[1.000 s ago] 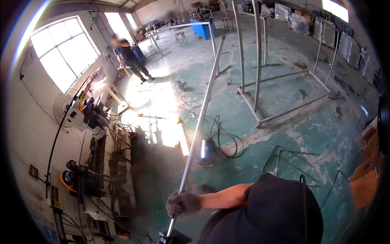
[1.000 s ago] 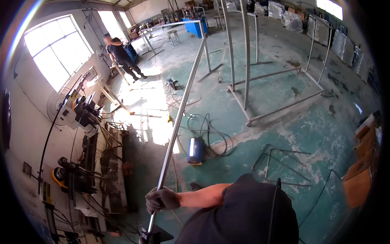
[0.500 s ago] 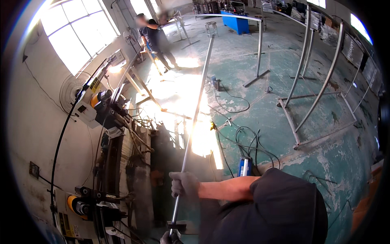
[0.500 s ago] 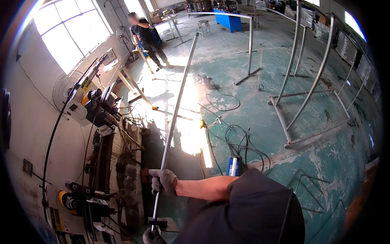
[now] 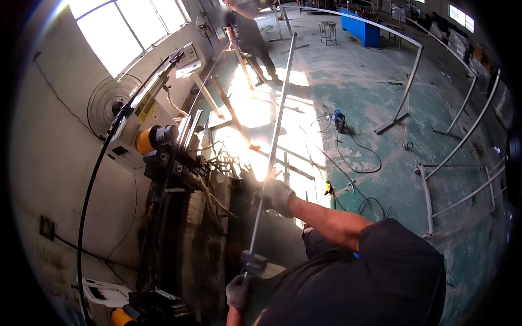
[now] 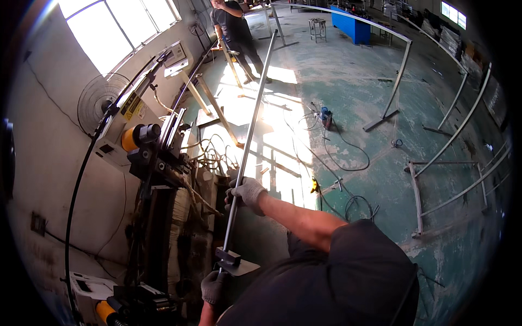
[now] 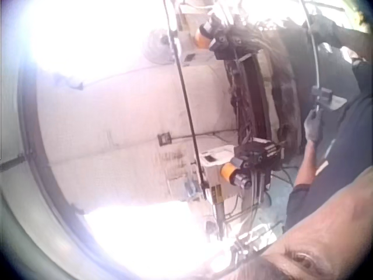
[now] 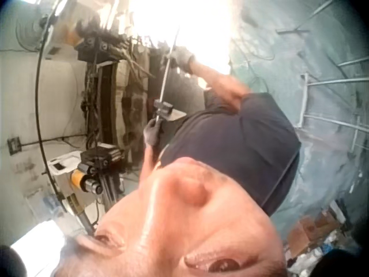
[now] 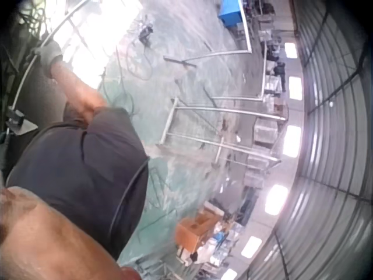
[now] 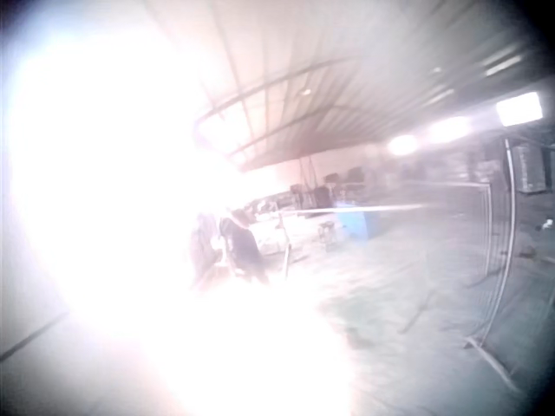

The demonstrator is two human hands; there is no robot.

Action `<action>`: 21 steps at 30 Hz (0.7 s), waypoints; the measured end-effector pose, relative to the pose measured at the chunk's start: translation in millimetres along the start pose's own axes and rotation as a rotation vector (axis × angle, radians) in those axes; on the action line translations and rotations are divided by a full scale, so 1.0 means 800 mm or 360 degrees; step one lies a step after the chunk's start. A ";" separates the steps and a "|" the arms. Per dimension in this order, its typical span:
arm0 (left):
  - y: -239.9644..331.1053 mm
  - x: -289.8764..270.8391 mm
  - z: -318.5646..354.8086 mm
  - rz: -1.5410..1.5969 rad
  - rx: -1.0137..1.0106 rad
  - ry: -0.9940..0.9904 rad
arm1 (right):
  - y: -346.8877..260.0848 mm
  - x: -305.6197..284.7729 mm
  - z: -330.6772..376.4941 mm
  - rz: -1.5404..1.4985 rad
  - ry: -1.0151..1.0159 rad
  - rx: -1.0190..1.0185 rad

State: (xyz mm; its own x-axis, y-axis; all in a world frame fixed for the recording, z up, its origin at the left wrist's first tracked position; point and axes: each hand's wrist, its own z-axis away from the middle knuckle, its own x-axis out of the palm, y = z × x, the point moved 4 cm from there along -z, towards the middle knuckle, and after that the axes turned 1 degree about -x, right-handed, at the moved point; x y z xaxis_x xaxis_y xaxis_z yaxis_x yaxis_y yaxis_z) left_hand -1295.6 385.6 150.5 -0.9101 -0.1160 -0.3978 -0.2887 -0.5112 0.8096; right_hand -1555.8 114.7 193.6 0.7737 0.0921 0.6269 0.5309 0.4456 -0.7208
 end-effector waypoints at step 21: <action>0.437 0.117 -0.510 -0.0820 0.0271 0.0879 | -0.352 -0.077 -0.741 0.0938 0.0022 -0.0230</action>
State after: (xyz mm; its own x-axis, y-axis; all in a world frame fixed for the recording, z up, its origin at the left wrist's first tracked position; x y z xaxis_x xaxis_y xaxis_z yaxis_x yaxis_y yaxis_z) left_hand -1360.6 -151.6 219.9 -0.3810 -0.3298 -0.8638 -0.7179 -0.4832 0.5011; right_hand -1548.1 -544.6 182.3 0.9557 0.2745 0.1066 0.0525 0.1973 -0.9789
